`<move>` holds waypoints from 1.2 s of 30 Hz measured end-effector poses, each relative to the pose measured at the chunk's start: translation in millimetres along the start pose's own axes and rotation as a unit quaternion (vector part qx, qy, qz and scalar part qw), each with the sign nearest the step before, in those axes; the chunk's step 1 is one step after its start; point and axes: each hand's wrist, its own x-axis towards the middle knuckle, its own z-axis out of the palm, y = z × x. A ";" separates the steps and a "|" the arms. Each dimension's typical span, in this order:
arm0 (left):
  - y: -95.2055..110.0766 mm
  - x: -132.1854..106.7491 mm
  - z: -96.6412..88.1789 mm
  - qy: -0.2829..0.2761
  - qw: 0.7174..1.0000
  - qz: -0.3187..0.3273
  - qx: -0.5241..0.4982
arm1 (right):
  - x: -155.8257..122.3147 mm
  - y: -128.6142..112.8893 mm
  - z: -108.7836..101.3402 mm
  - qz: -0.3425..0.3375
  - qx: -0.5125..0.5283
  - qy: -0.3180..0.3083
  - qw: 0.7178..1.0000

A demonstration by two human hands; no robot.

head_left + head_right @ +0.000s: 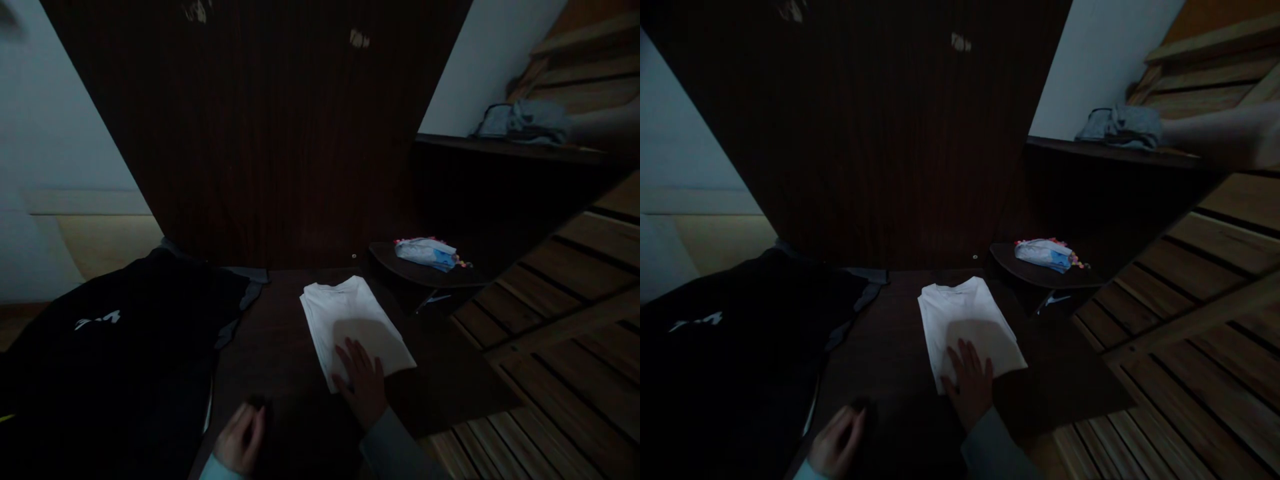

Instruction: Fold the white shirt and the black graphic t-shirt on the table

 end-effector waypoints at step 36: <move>21.7 2.3 -17.1 -0.008 0.999 -0.044 0.010 | 87.6 40.2 -10.3 0.056 -0.035 -0.025 0.998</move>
